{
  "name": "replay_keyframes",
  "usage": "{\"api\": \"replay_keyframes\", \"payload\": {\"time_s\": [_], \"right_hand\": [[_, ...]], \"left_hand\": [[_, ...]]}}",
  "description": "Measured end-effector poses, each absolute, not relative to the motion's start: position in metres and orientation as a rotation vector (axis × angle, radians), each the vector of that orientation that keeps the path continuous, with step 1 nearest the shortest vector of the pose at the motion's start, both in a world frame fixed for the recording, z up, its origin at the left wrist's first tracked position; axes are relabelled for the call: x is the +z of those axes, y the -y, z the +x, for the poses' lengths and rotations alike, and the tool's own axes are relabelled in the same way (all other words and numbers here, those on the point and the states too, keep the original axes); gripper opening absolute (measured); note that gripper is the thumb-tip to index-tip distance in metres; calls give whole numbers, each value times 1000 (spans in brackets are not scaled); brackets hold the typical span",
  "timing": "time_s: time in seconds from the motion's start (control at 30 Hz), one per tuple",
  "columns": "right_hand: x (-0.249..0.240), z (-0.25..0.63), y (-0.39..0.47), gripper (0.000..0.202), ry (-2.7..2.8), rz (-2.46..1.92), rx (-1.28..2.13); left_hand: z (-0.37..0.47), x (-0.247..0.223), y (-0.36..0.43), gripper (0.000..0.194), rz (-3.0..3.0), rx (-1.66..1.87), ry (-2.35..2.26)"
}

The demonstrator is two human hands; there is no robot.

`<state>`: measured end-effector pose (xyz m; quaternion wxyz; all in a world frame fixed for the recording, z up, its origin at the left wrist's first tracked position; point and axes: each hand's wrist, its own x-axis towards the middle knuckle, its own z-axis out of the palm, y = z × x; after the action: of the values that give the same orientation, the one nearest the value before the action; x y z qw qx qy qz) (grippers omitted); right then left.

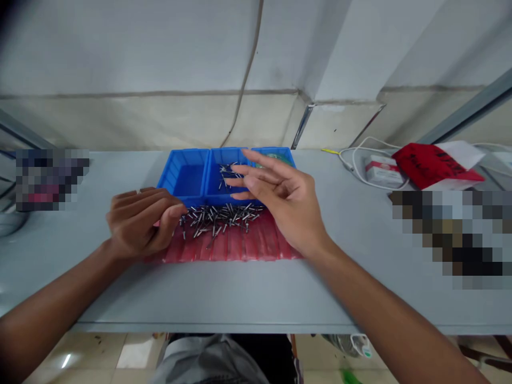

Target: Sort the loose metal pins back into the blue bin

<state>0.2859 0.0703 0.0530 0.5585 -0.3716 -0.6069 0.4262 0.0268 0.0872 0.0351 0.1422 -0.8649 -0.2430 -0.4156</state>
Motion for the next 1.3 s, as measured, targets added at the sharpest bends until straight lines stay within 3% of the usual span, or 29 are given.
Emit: {"api": "replay_keyframes", "payload": {"time_s": [0.1,0.2,0.27,0.37,0.47,0.67,0.97,1.3], "right_hand": [[54,294,-70,30,1752,-919,764],[47,295,-66,25,2331,-905,148],[39,293,-65,26,2607,-860,-181],[28,289,-67,32,2740,-818,-304],[24,289,-69,31,2714,-812,-328],[26,291,-69,21,2597,-726,-310],[32,287,-73,15,2450,-800,-47],[51,280,-60,6,1754,-1035,750]], "left_hand": [[27,37,-88,15,-2483,-1154,736],[30,36,-91,4,-2533,-1107,830],[33,33,-95,21,-2565,-1019,907],[35,25,-102,35,-2618,-832,998],[36,19,-108,27,-2681,-769,1035],[35,17,-110,20,-2743,-827,938],[32,14,-109,29,-2746,-881,903],[39,35,-88,27,-2682,-1028,636]]}}
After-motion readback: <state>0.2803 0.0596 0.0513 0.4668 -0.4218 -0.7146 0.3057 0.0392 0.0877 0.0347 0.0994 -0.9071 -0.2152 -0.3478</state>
